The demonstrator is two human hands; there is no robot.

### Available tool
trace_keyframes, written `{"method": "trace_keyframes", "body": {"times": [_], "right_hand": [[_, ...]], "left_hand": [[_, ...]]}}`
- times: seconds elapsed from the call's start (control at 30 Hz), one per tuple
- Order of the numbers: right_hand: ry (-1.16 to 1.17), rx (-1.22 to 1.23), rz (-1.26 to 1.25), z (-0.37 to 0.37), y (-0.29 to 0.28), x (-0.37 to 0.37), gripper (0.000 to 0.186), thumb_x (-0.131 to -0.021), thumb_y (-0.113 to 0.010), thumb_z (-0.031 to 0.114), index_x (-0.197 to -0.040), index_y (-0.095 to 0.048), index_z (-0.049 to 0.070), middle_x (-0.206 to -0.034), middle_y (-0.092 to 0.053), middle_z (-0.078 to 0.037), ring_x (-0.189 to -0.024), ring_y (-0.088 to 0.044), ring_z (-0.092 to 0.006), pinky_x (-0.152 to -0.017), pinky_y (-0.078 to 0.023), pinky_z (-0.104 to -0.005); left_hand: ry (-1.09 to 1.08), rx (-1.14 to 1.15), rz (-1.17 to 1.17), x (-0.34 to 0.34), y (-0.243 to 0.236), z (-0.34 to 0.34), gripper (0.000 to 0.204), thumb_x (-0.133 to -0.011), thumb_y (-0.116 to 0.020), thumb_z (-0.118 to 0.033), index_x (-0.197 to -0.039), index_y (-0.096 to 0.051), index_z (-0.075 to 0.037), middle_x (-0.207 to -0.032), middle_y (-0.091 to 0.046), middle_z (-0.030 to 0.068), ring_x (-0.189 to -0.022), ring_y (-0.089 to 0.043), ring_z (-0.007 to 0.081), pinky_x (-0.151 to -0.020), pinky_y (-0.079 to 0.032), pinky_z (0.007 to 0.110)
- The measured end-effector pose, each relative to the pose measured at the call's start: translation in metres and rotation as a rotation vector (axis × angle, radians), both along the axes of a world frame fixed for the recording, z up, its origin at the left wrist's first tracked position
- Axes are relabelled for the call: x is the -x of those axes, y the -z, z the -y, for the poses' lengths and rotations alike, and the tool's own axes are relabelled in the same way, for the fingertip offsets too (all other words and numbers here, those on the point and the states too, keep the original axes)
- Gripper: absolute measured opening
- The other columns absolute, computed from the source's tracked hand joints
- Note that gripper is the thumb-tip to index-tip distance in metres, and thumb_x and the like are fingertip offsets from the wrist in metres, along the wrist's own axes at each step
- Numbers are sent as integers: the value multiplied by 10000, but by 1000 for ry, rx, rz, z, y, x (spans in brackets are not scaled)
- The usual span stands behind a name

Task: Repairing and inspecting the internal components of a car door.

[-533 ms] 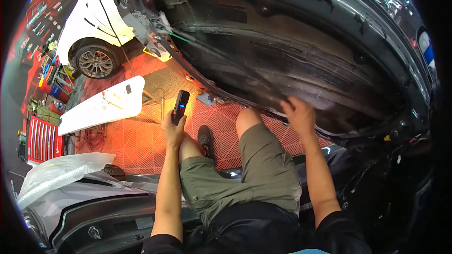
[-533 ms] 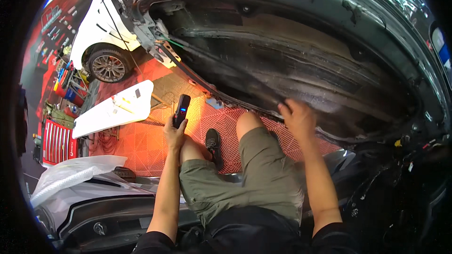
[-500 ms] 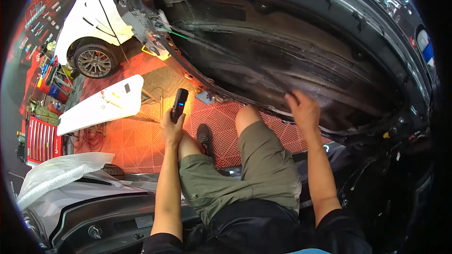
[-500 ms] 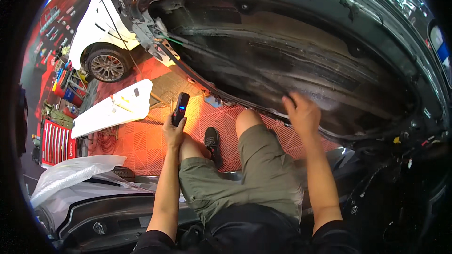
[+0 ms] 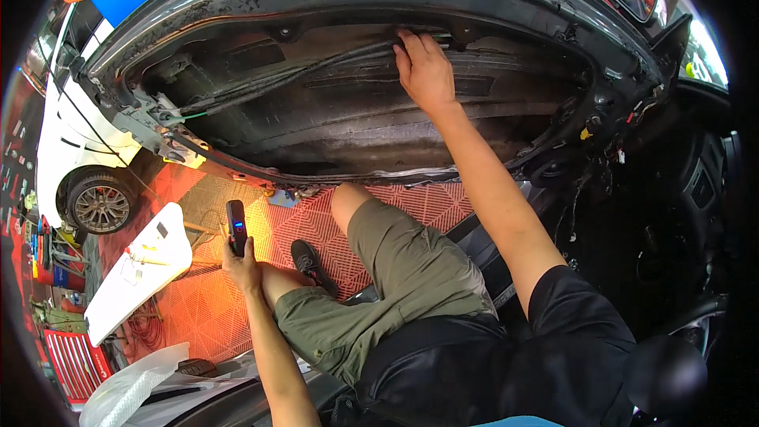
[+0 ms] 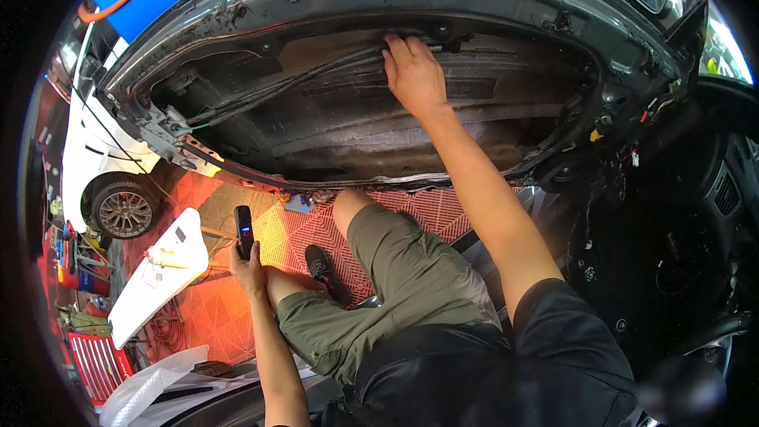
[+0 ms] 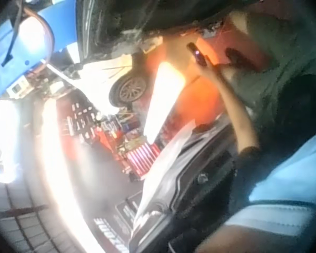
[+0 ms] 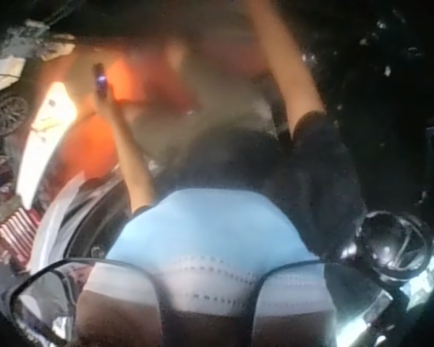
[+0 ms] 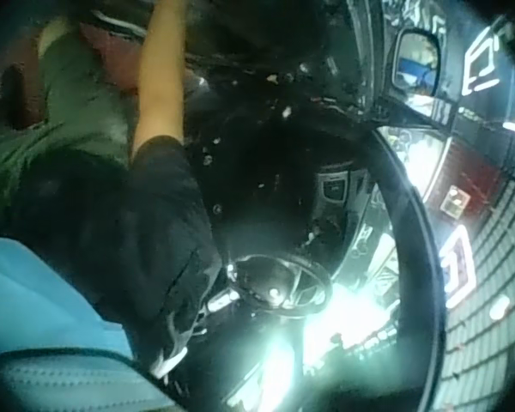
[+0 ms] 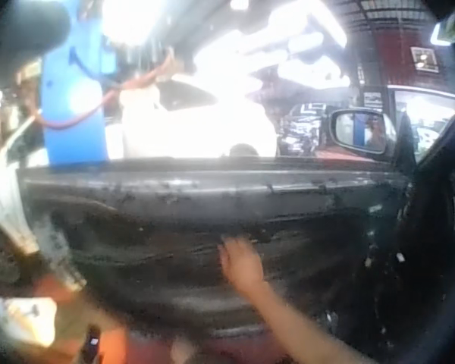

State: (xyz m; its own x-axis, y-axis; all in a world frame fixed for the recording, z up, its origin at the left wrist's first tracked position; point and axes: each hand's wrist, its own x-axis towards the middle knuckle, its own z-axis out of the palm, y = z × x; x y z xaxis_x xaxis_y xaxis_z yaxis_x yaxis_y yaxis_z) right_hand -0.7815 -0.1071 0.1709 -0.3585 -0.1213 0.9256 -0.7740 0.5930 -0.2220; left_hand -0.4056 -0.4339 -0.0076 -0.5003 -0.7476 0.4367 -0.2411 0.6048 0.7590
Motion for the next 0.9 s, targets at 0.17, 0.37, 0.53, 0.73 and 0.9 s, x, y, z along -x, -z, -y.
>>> {"method": "trace_keyframes", "body": {"times": [0.17,0.37,0.53,0.73,0.9], "right_hand": [[-93,3,160,0,9,-12,490,-911,-660,173,-1368,-511,76,-1033,-644,-189,-920,-640,-388,-804,-538,-471],[-184,88,119,-4,14,-22,528,-891,-701,120,-1379,-505,75,-951,-647,-157,-819,-647,-324,-740,-546,-421],[-177,82,133,-6,20,-23,528,-887,-709,108,-1377,-515,75,-945,-646,-148,-809,-647,-311,-728,-546,-415],[-183,160,151,-5,25,-26,500,-894,-713,118,-1361,-540,70,-985,-654,-154,-832,-648,-311,-741,-547,-403],[-201,176,183,-6,28,-28,480,-903,-719,136,-1344,-548,50,-1033,-660,-164,-850,-647,-306,-742,-546,-386]], "left_hand": [[-11,21,10,1,-7,-3,352,-875,-784,-173,-1115,-629,33,-842,-618,49,-750,-555,134,-699,-491,284],[-12,-1,48,-1,-10,-2,393,-864,-782,-167,-1153,-635,54,-853,-674,116,-740,-619,172,-691,-513,311],[-20,-33,27,0,-7,-2,372,-862,-781,-178,-1131,-645,40,-847,-679,110,-723,-621,172,-678,-515,318],[-24,-21,28,-1,-5,-1,381,-860,-784,-174,-1139,-641,42,-859,-688,127,-736,-634,184,-690,-522,322],[-34,-21,62,-1,-10,-3,385,-861,-783,-170,-1145,-639,46,-875,-691,131,-748,-637,189,-699,-523,324]]}}
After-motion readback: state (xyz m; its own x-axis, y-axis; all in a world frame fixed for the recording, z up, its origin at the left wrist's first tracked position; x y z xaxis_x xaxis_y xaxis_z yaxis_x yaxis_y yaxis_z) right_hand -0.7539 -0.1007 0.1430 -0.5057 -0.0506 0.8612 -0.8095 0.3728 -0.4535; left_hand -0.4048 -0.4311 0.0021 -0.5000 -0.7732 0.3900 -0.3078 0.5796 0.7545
